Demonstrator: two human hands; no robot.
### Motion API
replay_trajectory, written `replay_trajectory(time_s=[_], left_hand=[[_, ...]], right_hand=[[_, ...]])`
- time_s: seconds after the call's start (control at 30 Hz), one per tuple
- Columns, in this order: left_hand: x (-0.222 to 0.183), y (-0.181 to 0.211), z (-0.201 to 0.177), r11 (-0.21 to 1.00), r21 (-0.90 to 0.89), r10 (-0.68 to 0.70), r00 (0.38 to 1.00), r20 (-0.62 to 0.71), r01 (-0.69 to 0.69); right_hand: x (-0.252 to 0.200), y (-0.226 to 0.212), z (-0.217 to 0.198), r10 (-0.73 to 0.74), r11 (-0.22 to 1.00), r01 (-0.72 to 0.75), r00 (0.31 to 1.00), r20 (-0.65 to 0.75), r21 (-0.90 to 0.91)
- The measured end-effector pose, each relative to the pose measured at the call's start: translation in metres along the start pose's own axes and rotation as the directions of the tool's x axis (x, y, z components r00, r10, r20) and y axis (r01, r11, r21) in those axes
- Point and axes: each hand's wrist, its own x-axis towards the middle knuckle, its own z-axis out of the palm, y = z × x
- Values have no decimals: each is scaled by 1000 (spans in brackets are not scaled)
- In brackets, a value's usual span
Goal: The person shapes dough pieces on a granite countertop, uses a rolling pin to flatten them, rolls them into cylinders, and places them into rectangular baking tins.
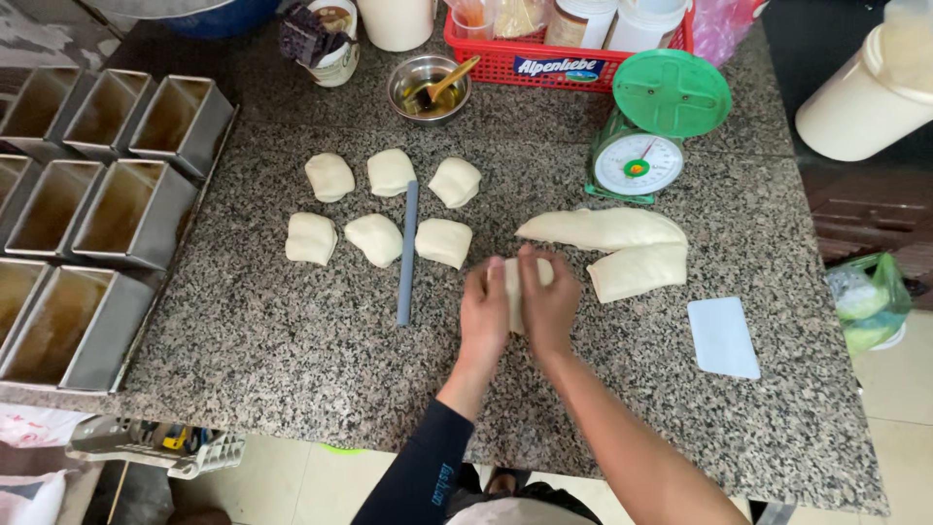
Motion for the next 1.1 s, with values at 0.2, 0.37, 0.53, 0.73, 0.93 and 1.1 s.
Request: replay_trajectory(time_s=[0.2, 0.37, 0.53, 0.73, 0.93, 1.1], left_hand=[[2, -30, 5, 947, -257, -240, 955, -176, 190], [7, -35, -5, 964, 0, -261, 946, -195, 266], [17, 23, -32, 915, 401, -115, 980, 162, 41], [-18, 124, -48, 465, 644, 550, 768, 328, -608], [-48, 21, -38, 61, 710, 788, 470, 397, -701], [-70, -68, -52, 366, 677, 435, 761, 481, -638]], right_hand=[[-25, 19, 16, 32, 996, -30, 999, 22, -86], [-21, 47, 27, 344, 826, -412, 909, 234, 385], [-4, 45, 13, 501, 619, -689, 717, 485, 378], [37, 71, -30, 337, 785, -535, 791, 510, 312], [37, 100, -42, 288, 885, -389, 890, 354, 256], [-9, 91, -35, -69, 964, 168, 907, 415, -207]])
